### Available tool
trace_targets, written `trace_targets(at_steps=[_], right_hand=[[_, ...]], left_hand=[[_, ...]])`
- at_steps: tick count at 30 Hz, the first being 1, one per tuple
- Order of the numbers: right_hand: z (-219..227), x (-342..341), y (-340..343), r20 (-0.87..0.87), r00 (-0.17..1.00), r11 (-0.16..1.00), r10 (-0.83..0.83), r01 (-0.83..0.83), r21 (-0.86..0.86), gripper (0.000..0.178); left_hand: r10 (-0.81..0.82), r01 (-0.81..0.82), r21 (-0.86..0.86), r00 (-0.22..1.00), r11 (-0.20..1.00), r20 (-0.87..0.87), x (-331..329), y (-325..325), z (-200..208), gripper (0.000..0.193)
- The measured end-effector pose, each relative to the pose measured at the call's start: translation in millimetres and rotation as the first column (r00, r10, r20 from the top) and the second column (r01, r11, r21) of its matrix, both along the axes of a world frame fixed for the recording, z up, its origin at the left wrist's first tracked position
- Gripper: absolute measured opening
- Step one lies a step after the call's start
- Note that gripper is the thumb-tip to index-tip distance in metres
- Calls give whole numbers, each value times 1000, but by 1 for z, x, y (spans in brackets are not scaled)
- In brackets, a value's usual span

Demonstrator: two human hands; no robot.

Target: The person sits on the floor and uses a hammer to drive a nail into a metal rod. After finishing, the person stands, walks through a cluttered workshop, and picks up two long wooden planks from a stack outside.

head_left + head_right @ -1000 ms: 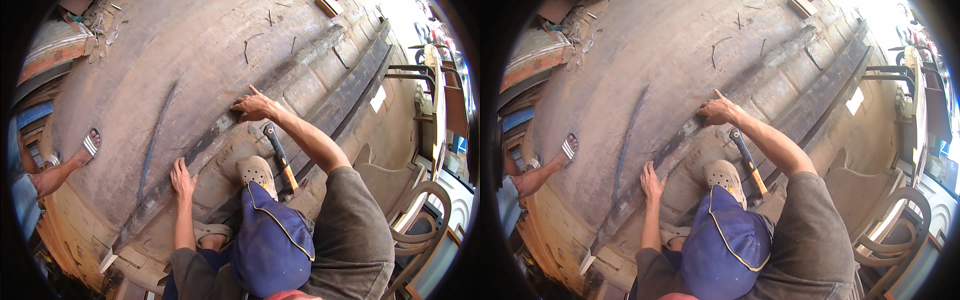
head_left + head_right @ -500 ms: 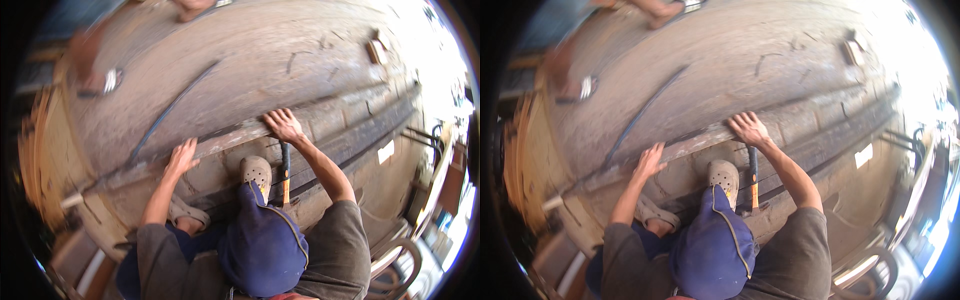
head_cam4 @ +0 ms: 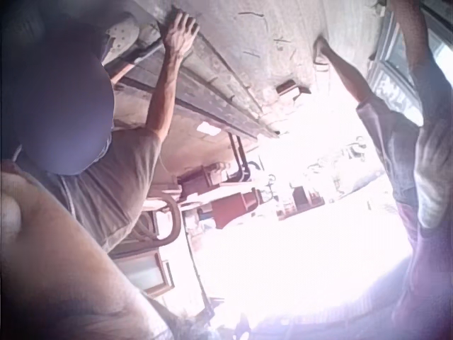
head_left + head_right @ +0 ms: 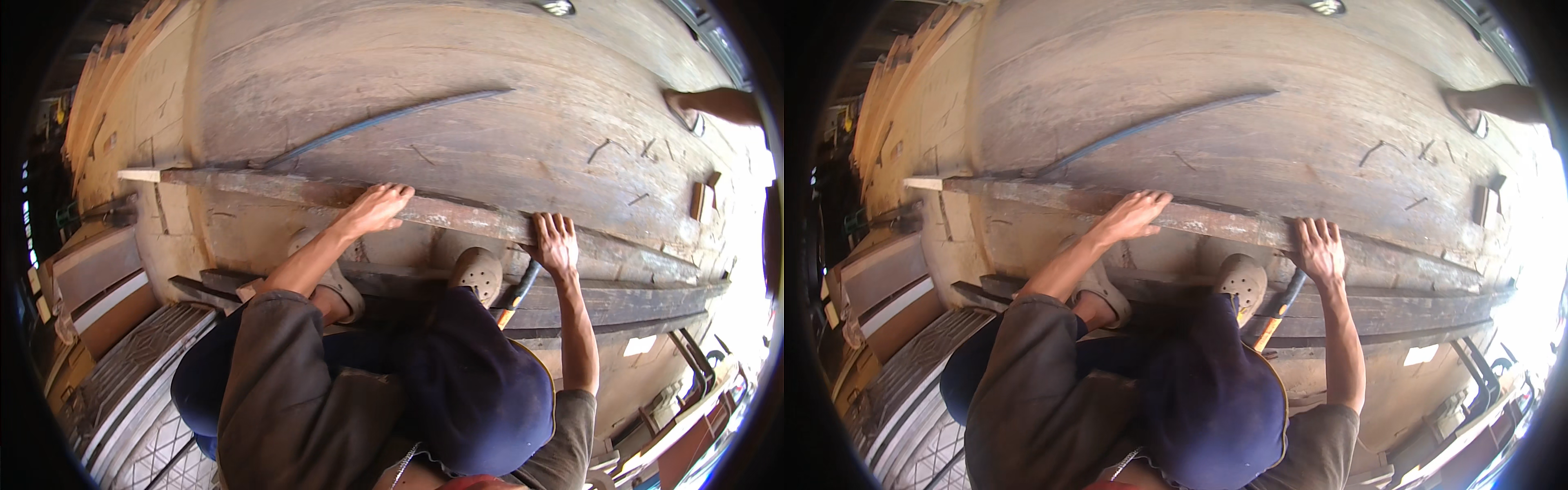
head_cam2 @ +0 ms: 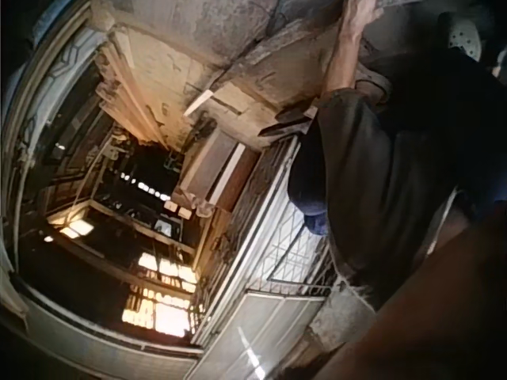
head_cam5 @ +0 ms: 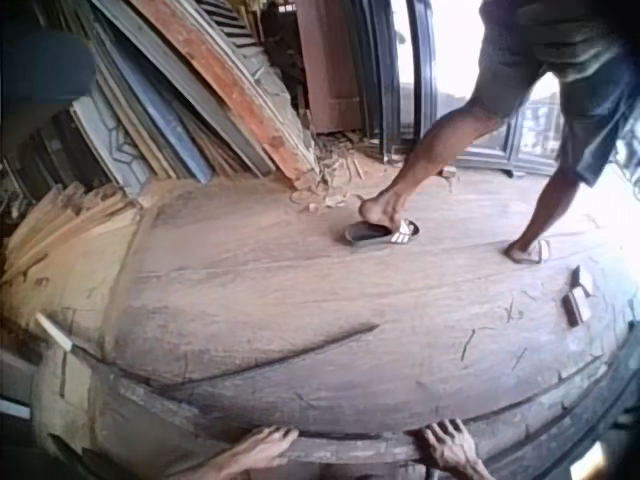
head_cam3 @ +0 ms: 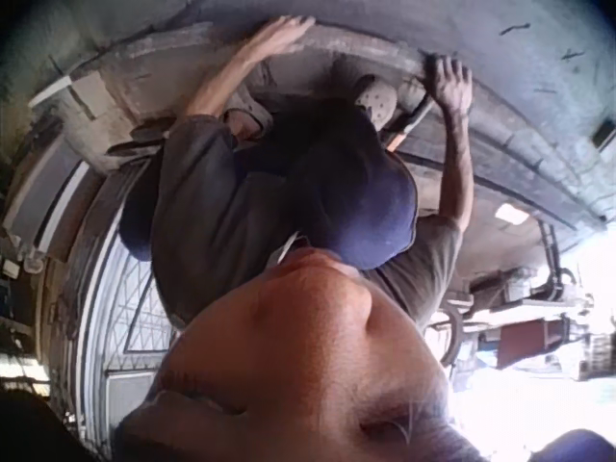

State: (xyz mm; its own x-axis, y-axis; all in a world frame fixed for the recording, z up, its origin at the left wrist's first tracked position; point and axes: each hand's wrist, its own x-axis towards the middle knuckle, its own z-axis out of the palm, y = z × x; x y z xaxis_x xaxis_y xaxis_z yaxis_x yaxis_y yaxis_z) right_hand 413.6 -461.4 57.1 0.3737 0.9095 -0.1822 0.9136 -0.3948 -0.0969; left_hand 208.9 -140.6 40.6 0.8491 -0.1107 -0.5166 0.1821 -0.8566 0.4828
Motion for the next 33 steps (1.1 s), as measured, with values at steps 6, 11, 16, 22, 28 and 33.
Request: trace_targets(at_steps=[6,11,16,22,28,33], right_hand=[[-3,-17,9,-85,996,998,23,-28,-51,66],[-17,-45,23,-26,997,997,79,-79,-6,62],[-33,-53,64,-39,992,992,118,-120,-39,52],[-28,-42,99,-116,988,994,101,-94,63,30],[-36,-42,84,-156,986,997,55,-44,70,24],[-30,-65,57,-102,972,946,-214,232,228,58]], left_hand=[[12,-11,29,1000,1000,-28,-23,12,16,66],[14,-6,54,989,999,-147,-52,31,15,66],[132,-99,182,975,978,-177,-72,56,7,66],[193,-163,250,976,954,-98,-40,53,38,77],[241,-201,-163,928,966,285,71,-47,62,82],[154,-80,-229,933,970,326,111,-112,17,72]])
